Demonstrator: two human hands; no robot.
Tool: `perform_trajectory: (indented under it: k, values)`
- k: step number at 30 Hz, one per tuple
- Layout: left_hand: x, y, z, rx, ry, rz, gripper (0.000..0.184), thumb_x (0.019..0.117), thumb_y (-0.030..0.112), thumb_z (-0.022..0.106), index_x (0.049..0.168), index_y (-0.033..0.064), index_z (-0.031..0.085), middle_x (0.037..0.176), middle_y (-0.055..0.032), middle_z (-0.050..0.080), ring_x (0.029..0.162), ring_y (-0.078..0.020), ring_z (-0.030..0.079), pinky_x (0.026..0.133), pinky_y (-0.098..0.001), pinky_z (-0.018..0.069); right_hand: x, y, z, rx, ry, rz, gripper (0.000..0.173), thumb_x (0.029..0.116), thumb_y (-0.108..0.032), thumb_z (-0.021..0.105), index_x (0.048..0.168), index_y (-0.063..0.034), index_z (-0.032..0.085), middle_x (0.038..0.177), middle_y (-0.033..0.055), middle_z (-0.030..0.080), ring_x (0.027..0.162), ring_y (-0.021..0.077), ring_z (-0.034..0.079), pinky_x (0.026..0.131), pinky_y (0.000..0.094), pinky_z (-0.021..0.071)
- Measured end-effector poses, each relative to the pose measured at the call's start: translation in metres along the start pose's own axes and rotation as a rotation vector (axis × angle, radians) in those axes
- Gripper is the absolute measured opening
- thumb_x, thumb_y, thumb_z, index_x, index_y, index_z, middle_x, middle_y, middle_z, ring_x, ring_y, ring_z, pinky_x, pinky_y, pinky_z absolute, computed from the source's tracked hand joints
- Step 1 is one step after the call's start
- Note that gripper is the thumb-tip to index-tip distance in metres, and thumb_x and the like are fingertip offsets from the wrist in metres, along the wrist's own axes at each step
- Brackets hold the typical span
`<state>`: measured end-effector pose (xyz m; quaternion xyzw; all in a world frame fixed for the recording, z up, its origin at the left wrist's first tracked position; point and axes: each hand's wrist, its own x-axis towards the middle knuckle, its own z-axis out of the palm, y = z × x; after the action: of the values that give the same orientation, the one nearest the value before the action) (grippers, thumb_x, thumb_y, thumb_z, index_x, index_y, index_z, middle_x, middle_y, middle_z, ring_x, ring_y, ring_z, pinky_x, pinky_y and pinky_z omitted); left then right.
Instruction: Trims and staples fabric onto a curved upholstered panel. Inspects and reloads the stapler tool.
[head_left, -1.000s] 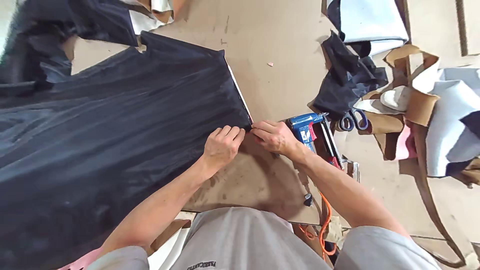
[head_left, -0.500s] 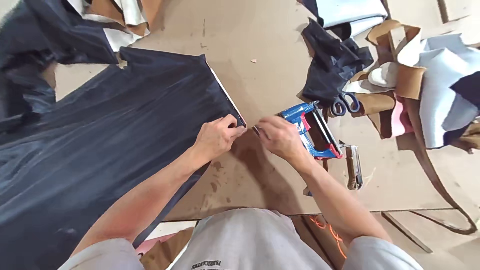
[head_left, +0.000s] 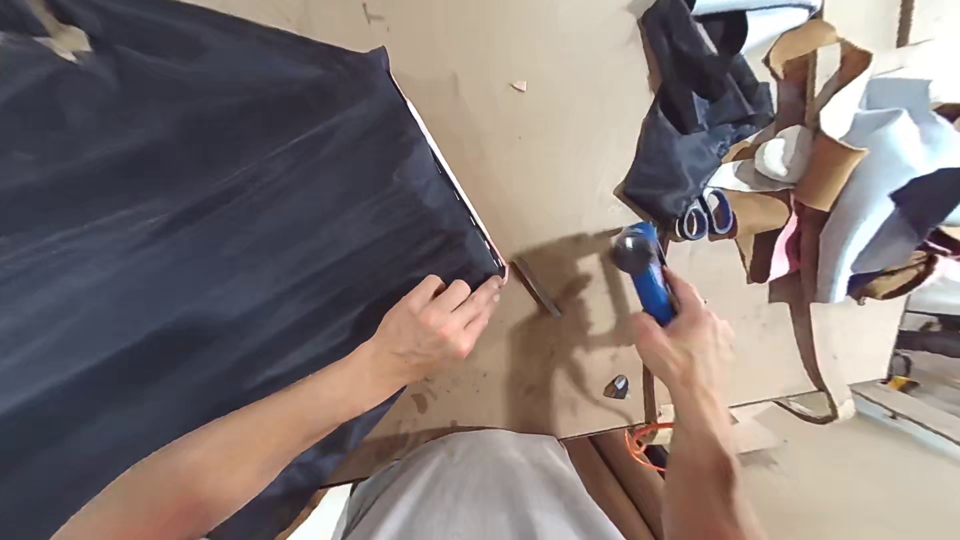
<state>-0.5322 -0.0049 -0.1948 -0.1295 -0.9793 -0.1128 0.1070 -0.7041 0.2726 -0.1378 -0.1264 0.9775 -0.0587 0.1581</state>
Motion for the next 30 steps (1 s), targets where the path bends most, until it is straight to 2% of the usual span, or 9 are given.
perform_trajectory:
  k: [3, 6, 9, 16, 22, 24, 25, 27, 30]
  values:
    - [-0.003, -0.001, -0.001, -0.015, -0.001, 0.049, 0.034, 0.1025, -0.004, 0.044, 0.126, 0.0028, 0.068, 0.132, -0.0076, 0.07, 0.085, -0.0259, 0.064, 0.068, -0.0414, 0.0461, -0.041, -0.013, -0.024, 0.185, -0.039, -0.061, 0.047, 0.092, -0.052, 0.06, 0.105, -0.0078, 0.07, 0.074, 0.0018, 0.069, 0.062, 0.0147, 0.067, 0.054, 0.042, 0.0545]
    - [-0.004, -0.001, 0.001, -0.044, 0.025, 0.04, 0.035, 0.1035, -0.003, 0.042, 0.128, 0.0014, 0.067, 0.125, -0.0109, 0.072, 0.081, -0.0263, 0.063, 0.067, -0.0408, 0.0444, -0.082, -0.042, -0.018, 0.546, -0.068, -0.176, 0.032, 0.0925, -0.04, 0.071, 0.11, -0.0137, 0.068, 0.087, -0.0066, 0.074, 0.073, 0.0026, 0.071, 0.064, 0.027, 0.0634]
    - [-0.006, 0.0, 0.003, -0.089, 0.065, 0.022, 0.03, 0.1042, -0.001, 0.042, 0.118, -0.0002, 0.068, 0.119, -0.0131, 0.073, 0.078, -0.0269, 0.062, 0.066, -0.0402, 0.0434, -0.098, -0.063, -0.004, 0.525, -0.046, -0.295, 0.027, 0.0915, -0.04, 0.072, 0.109, -0.0193, 0.069, 0.091, -0.0097, 0.075, 0.083, -0.0025, 0.071, 0.071, 0.0204, 0.0623]
    - [-0.007, -0.001, 0.004, -0.183, 0.139, 0.031, 0.027, 0.1025, -0.001, 0.043, 0.092, -0.0006, 0.069, 0.095, -0.0155, 0.073, 0.074, -0.028, 0.062, 0.066, -0.0399, 0.0452, -0.092, -0.077, 0.004, 0.364, -0.069, -0.335, 0.039, 0.092, -0.042, 0.067, 0.114, -0.0101, 0.071, 0.087, -0.0047, 0.075, 0.078, -0.0037, 0.07, 0.067, 0.0192, 0.0594]
    - [-0.009, 0.001, 0.007, -0.175, 0.146, 0.031, 0.029, 0.104, 0.001, 0.042, 0.092, -0.0005, 0.069, 0.094, -0.0164, 0.073, 0.076, -0.0285, 0.063, 0.067, -0.0396, 0.0463, -0.094, -0.083, 0.007, 0.316, -0.105, -0.314, 0.039, 0.0915, -0.042, 0.065, 0.108, -0.0076, 0.072, 0.082, -0.0036, 0.074, 0.075, -0.0029, 0.069, 0.064, 0.0203, 0.0584]
    - [-0.009, 0.001, 0.0, -0.203, 0.139, 0.037, 0.026, 0.1033, 0.0, 0.043, 0.104, -0.0009, 0.069, 0.1, -0.0156, 0.075, 0.077, -0.0283, 0.065, 0.066, -0.0397, 0.0477, -0.099, -0.079, 0.007, 0.353, -0.078, -0.274, 0.035, 0.0915, -0.042, 0.066, 0.105, -0.0093, 0.071, 0.082, -0.0047, 0.074, 0.075, -0.002, 0.07, 0.064, 0.0215, 0.059]
    - [-0.011, -0.001, -0.006, -0.247, 0.155, 0.004, 0.027, 0.103, 0.001, 0.046, 0.115, -0.0003, 0.07, 0.1, -0.0144, 0.076, 0.076, -0.0279, 0.066, 0.064, -0.0397, 0.0488, -0.103, -0.075, 0.007, 0.409, -0.046, -0.231, 0.031, 0.0917, -0.04, 0.067, 0.103, -0.0106, 0.069, 0.082, -0.0059, 0.074, 0.074, -0.001, 0.07, 0.064, 0.0222, 0.0603]
    - [-0.022, -0.002, -0.026, -0.342, 0.214, -0.19, 0.027, 0.1027, 0.008, 0.053, 0.123, 0.0062, 0.07, 0.094, -0.0114, 0.076, 0.077, -0.0275, 0.068, 0.065, -0.0402, 0.0532, -0.11, -0.063, 0.004, 0.51, 0.014, -0.112, 0.029, 0.0942, -0.035, 0.069, 0.103, -0.0078, 0.067, 0.081, -0.0054, 0.073, 0.069, 0.0027, 0.07, 0.062, 0.0254, 0.0625]
    - [-0.053, -0.002, -0.055, -0.295, 0.212, -0.482, 0.022, 0.1024, 0.019, 0.061, 0.115, 0.0097, 0.075, 0.086, -0.0118, 0.073, 0.078, -0.0276, 0.069, 0.067, -0.0398, 0.0549, -0.115, -0.032, -0.003, 0.413, 0.055, 0.023, 0.041, 0.0956, -0.041, 0.062, 0.11, -0.0024, 0.065, 0.078, -0.0034, 0.069, 0.065, 0.0041, 0.067, 0.058, 0.0293, 0.0598]
